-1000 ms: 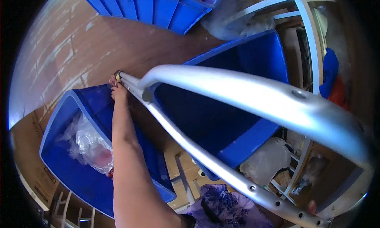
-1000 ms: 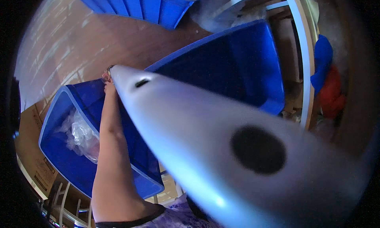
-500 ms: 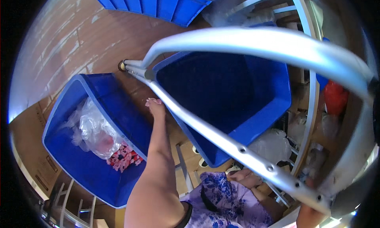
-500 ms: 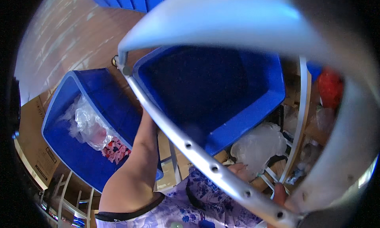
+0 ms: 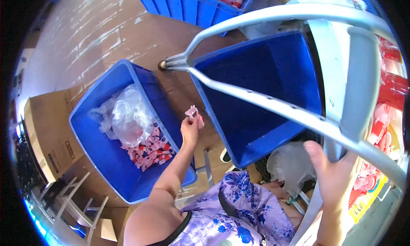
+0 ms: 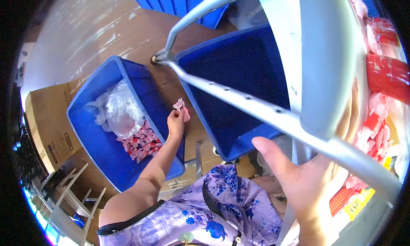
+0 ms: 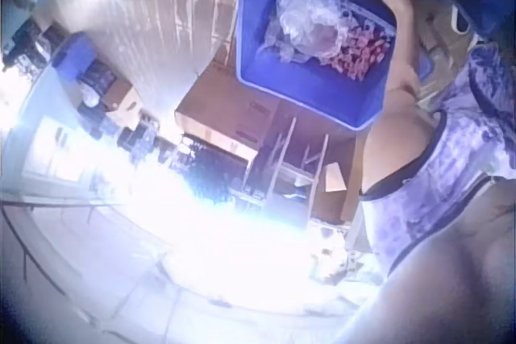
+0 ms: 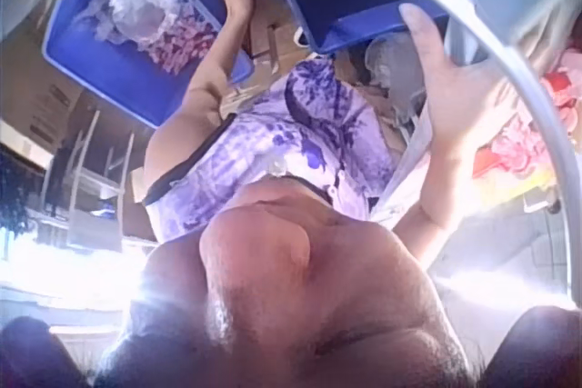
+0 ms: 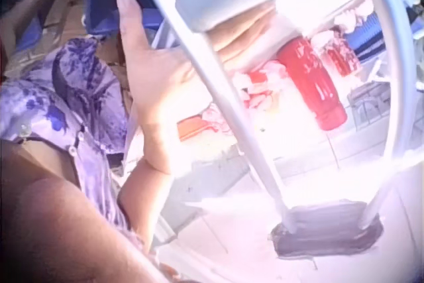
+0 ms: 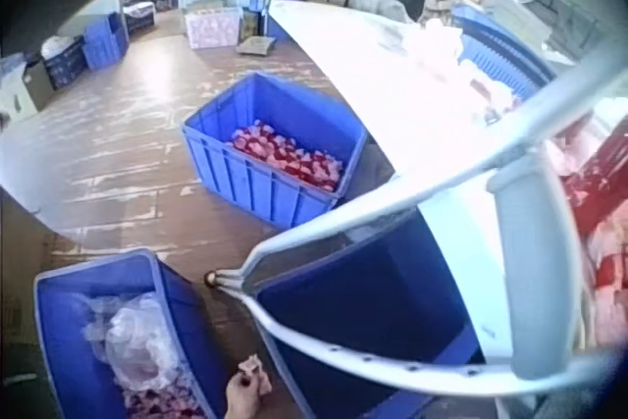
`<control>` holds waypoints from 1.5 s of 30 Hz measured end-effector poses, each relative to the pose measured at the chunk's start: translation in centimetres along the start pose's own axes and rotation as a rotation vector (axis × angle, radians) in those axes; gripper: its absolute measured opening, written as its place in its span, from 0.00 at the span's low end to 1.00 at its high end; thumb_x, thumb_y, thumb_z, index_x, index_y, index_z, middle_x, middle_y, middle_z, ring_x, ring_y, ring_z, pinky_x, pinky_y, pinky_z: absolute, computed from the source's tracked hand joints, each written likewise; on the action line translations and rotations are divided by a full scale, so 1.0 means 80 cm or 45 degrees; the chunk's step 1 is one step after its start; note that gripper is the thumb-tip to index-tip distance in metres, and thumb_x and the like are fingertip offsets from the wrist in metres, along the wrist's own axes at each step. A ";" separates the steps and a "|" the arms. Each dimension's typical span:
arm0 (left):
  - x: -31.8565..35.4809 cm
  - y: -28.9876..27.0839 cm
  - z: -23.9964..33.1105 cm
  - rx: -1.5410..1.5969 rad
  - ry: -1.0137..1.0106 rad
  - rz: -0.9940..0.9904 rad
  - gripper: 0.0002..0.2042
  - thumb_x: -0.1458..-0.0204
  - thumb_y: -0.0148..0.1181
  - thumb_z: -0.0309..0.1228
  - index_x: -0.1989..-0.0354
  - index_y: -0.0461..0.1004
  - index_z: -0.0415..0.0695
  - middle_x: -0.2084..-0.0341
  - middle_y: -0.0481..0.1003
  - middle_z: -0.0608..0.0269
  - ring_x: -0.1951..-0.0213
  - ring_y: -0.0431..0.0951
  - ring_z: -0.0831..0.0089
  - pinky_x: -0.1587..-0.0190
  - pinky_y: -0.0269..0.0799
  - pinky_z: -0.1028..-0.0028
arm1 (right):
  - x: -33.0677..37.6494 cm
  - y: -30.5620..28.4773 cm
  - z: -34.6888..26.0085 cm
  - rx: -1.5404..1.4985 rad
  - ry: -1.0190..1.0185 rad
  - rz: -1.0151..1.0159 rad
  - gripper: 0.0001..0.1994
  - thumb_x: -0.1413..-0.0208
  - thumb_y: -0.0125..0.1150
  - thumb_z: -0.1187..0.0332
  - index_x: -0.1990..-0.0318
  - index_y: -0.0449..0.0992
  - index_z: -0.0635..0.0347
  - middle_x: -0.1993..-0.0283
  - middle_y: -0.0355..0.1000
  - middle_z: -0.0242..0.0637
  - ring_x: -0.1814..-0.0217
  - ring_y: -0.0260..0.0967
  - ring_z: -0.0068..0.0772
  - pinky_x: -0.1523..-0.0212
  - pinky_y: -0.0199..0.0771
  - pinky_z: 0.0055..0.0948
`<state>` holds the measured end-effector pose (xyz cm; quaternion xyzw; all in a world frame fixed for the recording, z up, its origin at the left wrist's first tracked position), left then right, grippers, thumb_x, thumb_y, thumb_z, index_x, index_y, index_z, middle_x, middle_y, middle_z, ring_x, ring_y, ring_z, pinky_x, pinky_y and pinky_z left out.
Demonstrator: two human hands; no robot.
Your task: The person assembles small pink and white plastic toys at a workbench. They pick up a pink plastic frame, insert a white spherical head, and attach small red limbs to the body. The person then places the completed toy into a blue bin below the table. This process is repeated for multiple units.
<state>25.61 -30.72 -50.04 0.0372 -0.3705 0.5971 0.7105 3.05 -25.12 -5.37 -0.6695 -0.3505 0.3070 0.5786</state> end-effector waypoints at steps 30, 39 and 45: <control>-0.015 -0.072 0.083 0.102 0.315 -0.374 0.11 0.42 0.56 0.37 0.63 0.76 0.42 0.79 0.70 0.73 0.78 0.64 0.84 0.77 0.57 0.81 | -0.067 -0.011 -0.009 -0.400 -0.531 0.737 0.19 0.43 0.57 0.58 0.51 0.75 0.62 0.52 0.72 0.47 0.45 0.63 0.47 0.43 0.59 0.38; -0.032 -0.043 0.063 -0.070 0.477 -0.387 0.11 0.44 0.56 0.37 0.62 0.77 0.43 0.77 0.71 0.69 0.73 0.69 0.81 0.70 0.63 0.80 | -0.064 -0.006 -0.006 -0.930 -0.432 0.633 0.18 0.46 0.63 0.57 0.56 0.75 0.63 0.56 0.73 0.42 0.53 0.71 0.38 0.55 0.72 0.34; -0.013 -0.069 0.085 0.258 0.168 -0.473 0.11 0.44 0.54 0.34 0.61 0.76 0.41 0.76 0.72 0.71 0.73 0.70 0.82 0.69 0.63 0.81 | -0.067 -0.012 0.001 -0.981 -0.453 0.728 0.20 0.50 0.65 0.55 0.59 0.73 0.64 0.70 0.75 0.40 0.63 0.71 0.44 0.56 0.68 0.41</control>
Point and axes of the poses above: each hand's wrist, its own x-axis away from the middle knuckle, its own y-axis out of the palm, z = x × y, the point moved 3 cm from there along -x, towards the middle knuckle
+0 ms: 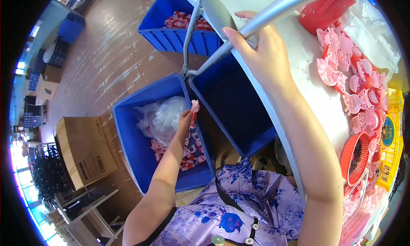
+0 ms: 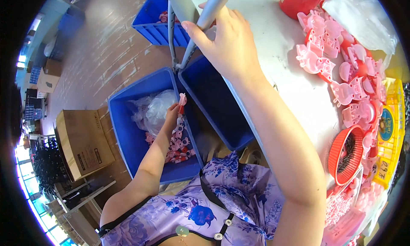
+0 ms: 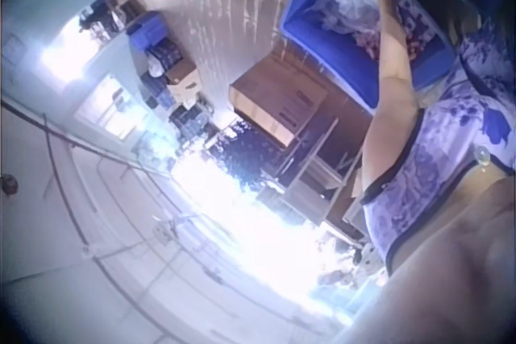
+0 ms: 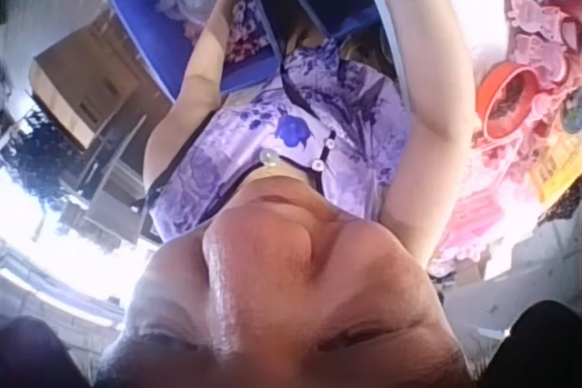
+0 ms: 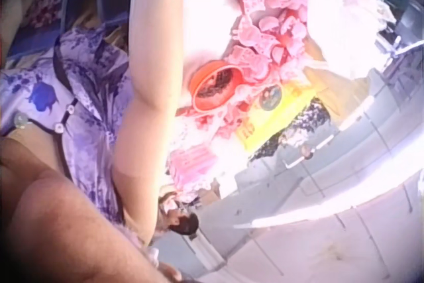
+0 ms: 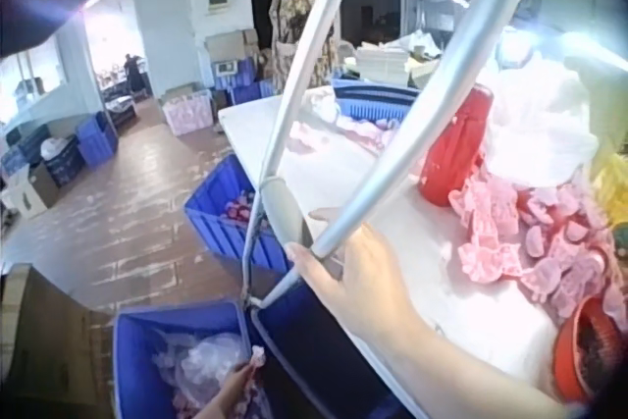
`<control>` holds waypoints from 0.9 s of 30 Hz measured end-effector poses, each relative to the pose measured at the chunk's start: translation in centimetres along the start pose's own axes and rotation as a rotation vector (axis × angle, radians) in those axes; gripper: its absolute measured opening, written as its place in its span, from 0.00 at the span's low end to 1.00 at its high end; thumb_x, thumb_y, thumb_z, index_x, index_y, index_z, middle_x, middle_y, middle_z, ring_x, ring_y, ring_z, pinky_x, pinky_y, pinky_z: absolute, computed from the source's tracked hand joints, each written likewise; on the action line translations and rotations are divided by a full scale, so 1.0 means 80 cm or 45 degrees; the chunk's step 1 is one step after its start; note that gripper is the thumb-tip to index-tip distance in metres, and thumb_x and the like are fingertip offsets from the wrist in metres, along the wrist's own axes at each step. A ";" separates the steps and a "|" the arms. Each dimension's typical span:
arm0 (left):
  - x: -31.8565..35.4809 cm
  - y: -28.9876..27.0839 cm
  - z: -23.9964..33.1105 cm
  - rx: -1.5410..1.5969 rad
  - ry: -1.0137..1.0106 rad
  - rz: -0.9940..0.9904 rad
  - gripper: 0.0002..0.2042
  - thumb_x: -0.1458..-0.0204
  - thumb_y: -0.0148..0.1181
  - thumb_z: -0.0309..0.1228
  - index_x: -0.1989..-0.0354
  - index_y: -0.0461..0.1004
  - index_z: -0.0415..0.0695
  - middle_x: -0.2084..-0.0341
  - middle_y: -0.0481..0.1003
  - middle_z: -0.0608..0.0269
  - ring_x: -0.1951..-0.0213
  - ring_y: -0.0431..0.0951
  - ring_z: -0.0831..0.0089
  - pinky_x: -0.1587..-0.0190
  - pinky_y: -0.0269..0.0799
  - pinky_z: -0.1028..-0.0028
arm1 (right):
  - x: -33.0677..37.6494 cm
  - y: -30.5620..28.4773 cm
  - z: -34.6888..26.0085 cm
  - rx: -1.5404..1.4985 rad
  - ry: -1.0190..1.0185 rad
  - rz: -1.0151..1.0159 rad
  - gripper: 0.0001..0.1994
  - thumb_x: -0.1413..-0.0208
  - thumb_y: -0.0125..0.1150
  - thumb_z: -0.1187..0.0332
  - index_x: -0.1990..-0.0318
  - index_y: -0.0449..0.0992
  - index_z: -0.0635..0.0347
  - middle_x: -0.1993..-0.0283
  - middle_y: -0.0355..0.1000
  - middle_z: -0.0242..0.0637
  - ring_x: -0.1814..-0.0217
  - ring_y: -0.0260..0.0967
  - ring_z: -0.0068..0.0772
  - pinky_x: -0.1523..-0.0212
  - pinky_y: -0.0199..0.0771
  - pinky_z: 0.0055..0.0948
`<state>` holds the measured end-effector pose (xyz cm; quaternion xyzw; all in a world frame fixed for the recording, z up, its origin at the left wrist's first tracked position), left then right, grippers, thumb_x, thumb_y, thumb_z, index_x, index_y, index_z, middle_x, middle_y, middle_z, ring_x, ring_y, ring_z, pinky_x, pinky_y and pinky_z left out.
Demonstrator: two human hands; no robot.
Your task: The person assembles small pink and white plastic toys at a workbench. They pick up a pink plastic frame, insert a white spherical head, and attach small red limbs to the body. The person then places the completed toy into a blue bin below the table. This process is repeated for multiple units.
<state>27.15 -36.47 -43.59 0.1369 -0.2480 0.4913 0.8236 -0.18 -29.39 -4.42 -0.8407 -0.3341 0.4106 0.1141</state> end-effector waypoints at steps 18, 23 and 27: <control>0.168 -0.043 0.000 -0.486 0.247 -0.108 0.14 0.41 0.53 0.35 0.75 0.70 0.38 0.76 0.68 0.64 0.73 0.68 0.77 0.69 0.64 0.75 | 0.001 -0.013 -0.019 -0.029 0.224 -0.043 0.23 0.57 0.72 0.52 0.64 0.75 0.63 0.74 0.75 0.39 0.76 0.73 0.39 0.74 0.72 0.32; 0.193 -0.052 -0.035 -0.719 0.161 -0.204 0.11 0.46 0.57 0.33 0.68 0.72 0.35 0.69 0.71 0.46 0.68 0.73 0.57 0.62 0.68 0.66 | -0.023 0.018 -0.001 0.001 0.315 0.031 0.19 0.51 0.66 0.53 0.65 0.73 0.61 0.71 0.76 0.44 0.66 0.75 0.48 0.65 0.73 0.39; 0.208 -0.065 -0.084 -0.803 0.325 -0.096 0.13 0.45 0.57 0.36 0.66 0.72 0.35 0.67 0.73 0.45 0.65 0.75 0.55 0.59 0.68 0.64 | -0.050 0.037 -0.010 -0.067 0.387 0.069 0.18 0.48 0.64 0.56 0.58 0.70 0.58 0.69 0.76 0.44 0.65 0.74 0.49 0.64 0.72 0.41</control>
Point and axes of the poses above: each hand's wrist, its own x-axis away from the middle knuckle, its own y-axis out of the palm, z = x × y, the point moved 3 cm from there along -x, towards the middle knuckle
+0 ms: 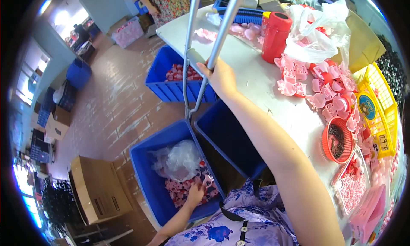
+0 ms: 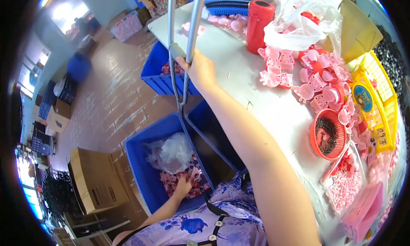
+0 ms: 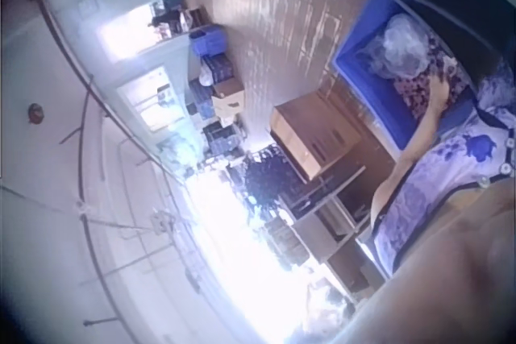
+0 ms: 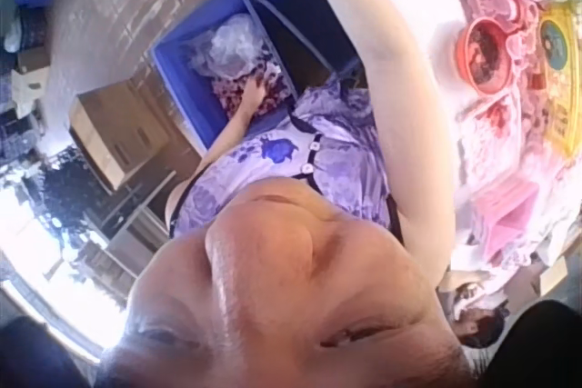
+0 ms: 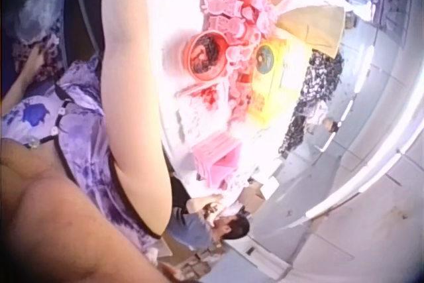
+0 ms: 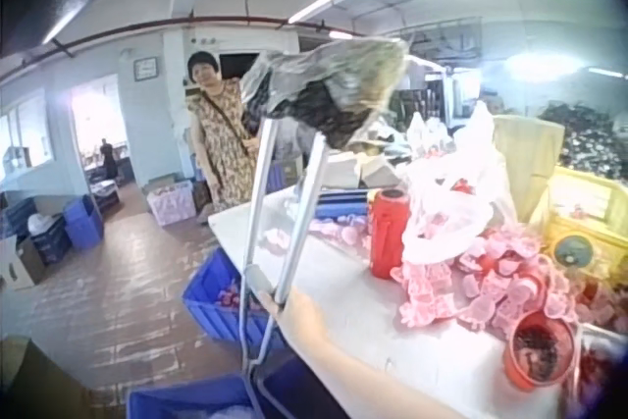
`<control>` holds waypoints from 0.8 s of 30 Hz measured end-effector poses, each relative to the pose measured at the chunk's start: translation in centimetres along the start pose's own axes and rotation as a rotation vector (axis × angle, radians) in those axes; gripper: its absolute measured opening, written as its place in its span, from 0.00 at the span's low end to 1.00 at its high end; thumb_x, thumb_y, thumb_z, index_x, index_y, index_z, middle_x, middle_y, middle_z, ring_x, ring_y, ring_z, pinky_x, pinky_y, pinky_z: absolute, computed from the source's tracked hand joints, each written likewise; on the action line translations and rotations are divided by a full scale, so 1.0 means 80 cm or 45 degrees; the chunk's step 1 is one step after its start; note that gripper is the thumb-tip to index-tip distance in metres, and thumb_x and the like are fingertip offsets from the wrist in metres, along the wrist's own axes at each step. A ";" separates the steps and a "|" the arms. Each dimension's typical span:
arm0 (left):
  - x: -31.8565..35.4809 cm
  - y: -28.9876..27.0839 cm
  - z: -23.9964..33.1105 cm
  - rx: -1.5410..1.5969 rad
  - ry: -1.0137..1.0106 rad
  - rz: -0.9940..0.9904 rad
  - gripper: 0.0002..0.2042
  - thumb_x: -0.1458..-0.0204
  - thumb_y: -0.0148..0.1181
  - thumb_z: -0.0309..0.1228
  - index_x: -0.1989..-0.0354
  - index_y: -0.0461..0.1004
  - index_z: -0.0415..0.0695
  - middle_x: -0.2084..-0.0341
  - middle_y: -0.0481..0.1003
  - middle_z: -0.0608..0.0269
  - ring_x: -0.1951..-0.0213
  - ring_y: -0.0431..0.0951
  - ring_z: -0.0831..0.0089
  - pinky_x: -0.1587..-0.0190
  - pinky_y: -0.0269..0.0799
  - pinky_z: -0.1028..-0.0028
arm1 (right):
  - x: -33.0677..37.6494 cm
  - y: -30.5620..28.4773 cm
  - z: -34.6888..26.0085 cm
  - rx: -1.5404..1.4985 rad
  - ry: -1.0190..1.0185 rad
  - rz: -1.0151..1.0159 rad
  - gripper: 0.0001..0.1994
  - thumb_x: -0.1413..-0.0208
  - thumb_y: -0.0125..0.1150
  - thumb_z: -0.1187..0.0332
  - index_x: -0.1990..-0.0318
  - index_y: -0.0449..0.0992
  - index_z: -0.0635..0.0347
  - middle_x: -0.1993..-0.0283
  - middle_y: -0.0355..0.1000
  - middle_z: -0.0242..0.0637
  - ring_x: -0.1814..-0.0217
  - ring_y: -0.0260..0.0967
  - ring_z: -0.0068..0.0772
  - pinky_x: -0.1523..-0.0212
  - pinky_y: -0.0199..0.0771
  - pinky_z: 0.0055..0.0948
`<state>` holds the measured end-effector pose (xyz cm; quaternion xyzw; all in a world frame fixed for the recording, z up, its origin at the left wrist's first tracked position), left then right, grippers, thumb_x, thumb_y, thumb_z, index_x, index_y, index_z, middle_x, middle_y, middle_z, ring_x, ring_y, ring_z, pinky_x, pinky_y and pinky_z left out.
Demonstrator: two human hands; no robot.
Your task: The person assembles small pink and white plastic toys at a workbench. They pick up a pink plastic frame, insert a white spherical head, and attach small red limbs to the body. The person then places the completed toy into a blue bin below the table. This process is repeated for multiple units.
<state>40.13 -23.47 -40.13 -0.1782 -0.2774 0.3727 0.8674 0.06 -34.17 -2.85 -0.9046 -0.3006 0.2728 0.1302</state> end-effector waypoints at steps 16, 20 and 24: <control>-0.115 -0.121 0.419 0.249 0.930 0.174 0.04 0.45 0.56 0.23 0.65 0.73 0.35 0.41 0.56 0.49 0.73 0.75 0.74 0.69 0.73 0.77 | 0.033 -0.015 0.021 -0.104 -0.210 0.055 0.16 0.39 0.50 0.57 0.61 0.73 0.64 0.64 0.69 0.52 0.57 0.67 0.56 0.53 0.66 0.45; -0.177 -0.124 0.468 -0.352 1.328 0.358 0.05 0.47 0.60 0.26 0.65 0.76 0.39 0.53 0.67 0.43 0.70 0.77 0.63 0.63 0.74 0.70 | 0.021 -0.035 0.010 -0.011 0.191 -0.512 0.20 0.39 0.48 0.54 0.54 0.73 0.63 0.51 0.67 0.59 0.48 0.66 0.59 0.48 0.66 0.45; -0.232 -0.099 0.461 -0.197 1.088 0.043 0.06 0.46 0.58 0.27 0.65 0.77 0.37 0.63 0.70 0.47 0.69 0.75 0.60 0.59 0.71 0.66 | 0.036 -0.075 -0.016 0.233 0.141 -0.495 0.22 0.40 0.49 0.52 0.52 0.72 0.62 0.49 0.68 0.59 0.46 0.66 0.58 0.48 0.67 0.45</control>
Point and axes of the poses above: each hand's wrist, its own x-axis away from the middle knuckle, its own y-axis out of the palm, z = x × y, the point moved 3 cm from there along -x, towards the middle knuckle
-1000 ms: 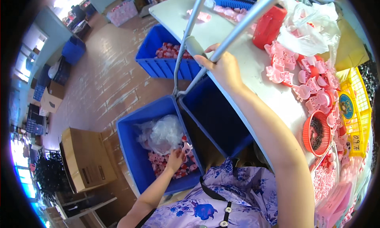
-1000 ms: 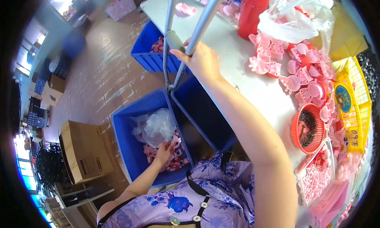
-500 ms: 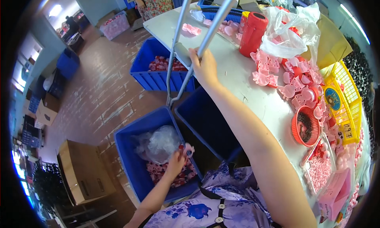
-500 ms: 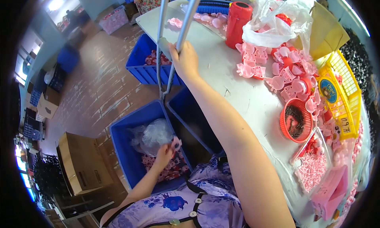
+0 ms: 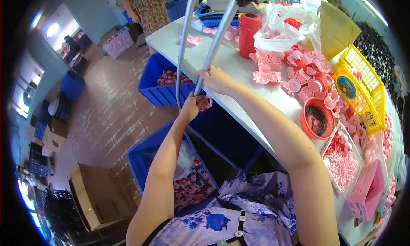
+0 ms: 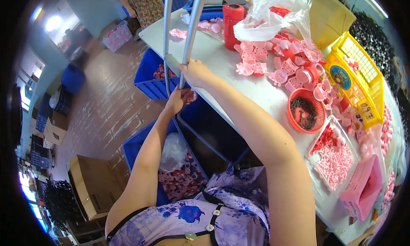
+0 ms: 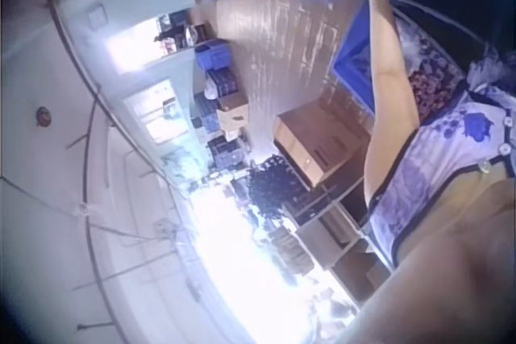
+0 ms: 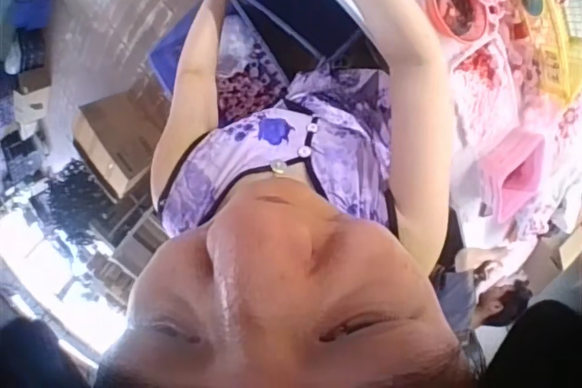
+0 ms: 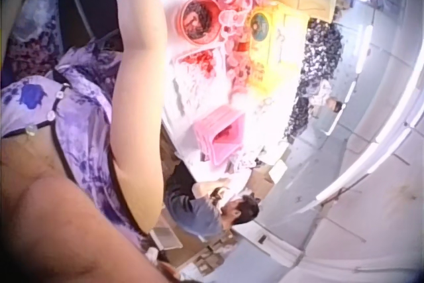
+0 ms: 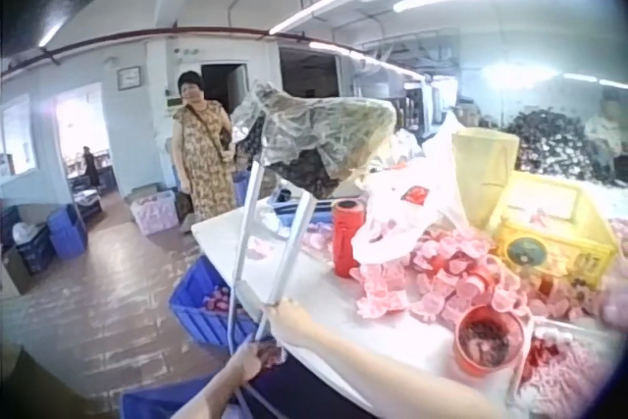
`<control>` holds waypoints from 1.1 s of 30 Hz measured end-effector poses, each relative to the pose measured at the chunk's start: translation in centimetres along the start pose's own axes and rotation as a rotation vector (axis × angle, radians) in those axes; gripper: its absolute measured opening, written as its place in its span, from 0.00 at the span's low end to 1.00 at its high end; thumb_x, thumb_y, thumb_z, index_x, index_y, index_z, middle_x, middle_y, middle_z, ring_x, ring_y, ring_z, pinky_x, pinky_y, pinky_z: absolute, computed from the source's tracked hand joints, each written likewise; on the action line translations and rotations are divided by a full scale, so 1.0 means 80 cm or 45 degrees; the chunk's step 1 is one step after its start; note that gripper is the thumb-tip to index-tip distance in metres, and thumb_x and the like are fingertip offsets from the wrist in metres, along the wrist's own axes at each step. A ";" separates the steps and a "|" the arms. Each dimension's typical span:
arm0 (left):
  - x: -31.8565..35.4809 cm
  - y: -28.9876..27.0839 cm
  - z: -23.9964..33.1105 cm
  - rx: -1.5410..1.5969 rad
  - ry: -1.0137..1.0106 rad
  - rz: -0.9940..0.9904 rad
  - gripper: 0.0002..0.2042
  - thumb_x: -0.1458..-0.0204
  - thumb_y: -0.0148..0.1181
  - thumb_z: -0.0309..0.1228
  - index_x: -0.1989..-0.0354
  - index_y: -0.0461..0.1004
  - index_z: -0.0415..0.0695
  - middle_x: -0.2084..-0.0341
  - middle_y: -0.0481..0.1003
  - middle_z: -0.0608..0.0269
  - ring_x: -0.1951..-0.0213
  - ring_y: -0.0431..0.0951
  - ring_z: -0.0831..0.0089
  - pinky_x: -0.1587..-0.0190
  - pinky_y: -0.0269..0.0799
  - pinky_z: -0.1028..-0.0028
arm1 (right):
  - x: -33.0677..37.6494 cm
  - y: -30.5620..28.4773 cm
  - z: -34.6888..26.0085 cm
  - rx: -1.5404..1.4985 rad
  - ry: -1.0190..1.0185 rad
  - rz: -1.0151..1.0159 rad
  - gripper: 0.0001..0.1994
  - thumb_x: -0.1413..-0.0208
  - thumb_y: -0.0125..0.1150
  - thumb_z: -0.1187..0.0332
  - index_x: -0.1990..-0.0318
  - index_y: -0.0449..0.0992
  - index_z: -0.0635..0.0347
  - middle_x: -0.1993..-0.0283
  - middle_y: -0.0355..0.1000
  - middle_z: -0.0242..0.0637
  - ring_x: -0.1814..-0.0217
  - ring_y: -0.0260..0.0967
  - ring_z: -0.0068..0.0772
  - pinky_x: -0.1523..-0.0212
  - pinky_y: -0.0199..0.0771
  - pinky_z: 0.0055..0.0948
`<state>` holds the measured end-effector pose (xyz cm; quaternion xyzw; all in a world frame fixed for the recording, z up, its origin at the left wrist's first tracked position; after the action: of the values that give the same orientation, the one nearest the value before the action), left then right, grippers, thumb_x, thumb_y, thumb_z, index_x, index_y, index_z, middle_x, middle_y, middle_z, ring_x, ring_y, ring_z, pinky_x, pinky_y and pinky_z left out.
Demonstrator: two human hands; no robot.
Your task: The person assembles small pink and white plastic toys at a workbench. They pick up a pink plastic frame, insert a white spherical head, and attach small red limbs to the body. The person then places the completed toy into a blue bin below the table. This process is repeated for multiple units.
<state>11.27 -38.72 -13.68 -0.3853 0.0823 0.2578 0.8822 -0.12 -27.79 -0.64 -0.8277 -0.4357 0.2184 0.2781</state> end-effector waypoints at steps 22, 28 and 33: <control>-0.029 -0.030 -0.051 -0.398 0.030 -0.113 0.13 0.41 0.53 0.31 0.70 0.77 0.31 0.67 0.66 0.46 0.79 0.73 0.60 0.75 0.68 0.64 | -0.049 -0.074 -0.077 -0.460 -0.331 0.190 0.14 0.39 0.52 0.60 0.57 0.71 0.63 0.60 0.76 0.35 0.60 0.74 0.28 0.61 0.76 0.29; -0.025 -0.030 -0.035 -0.464 0.179 0.065 0.10 0.43 0.54 0.30 0.69 0.78 0.37 0.66 0.67 0.43 0.68 0.71 0.48 0.64 0.66 0.57 | -0.065 -0.058 -0.050 -0.540 -0.324 0.194 0.15 0.40 0.51 0.59 0.54 0.70 0.61 0.61 0.76 0.38 0.58 0.74 0.33 0.58 0.74 0.31; -0.018 -0.026 -0.041 -0.414 -0.099 -0.009 0.10 0.45 0.57 0.35 0.68 0.79 0.40 0.64 0.67 0.41 0.65 0.71 0.47 0.59 0.68 0.58 | -0.073 -0.036 -0.028 -0.631 -0.296 0.246 0.16 0.42 0.53 0.58 0.57 0.69 0.64 0.60 0.75 0.50 0.55 0.73 0.47 0.53 0.69 0.38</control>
<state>11.29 -42.85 -14.07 -0.5130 0.0039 0.2793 0.8117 -3.55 -31.95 3.60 -0.8776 -0.4237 0.2242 -0.0065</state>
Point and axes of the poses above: each hand's wrist, its own x-axis away from the middle knuckle, its own y-axis out of the palm, z = x × y, the point moved 3 cm from there along -x, towards the middle knuckle
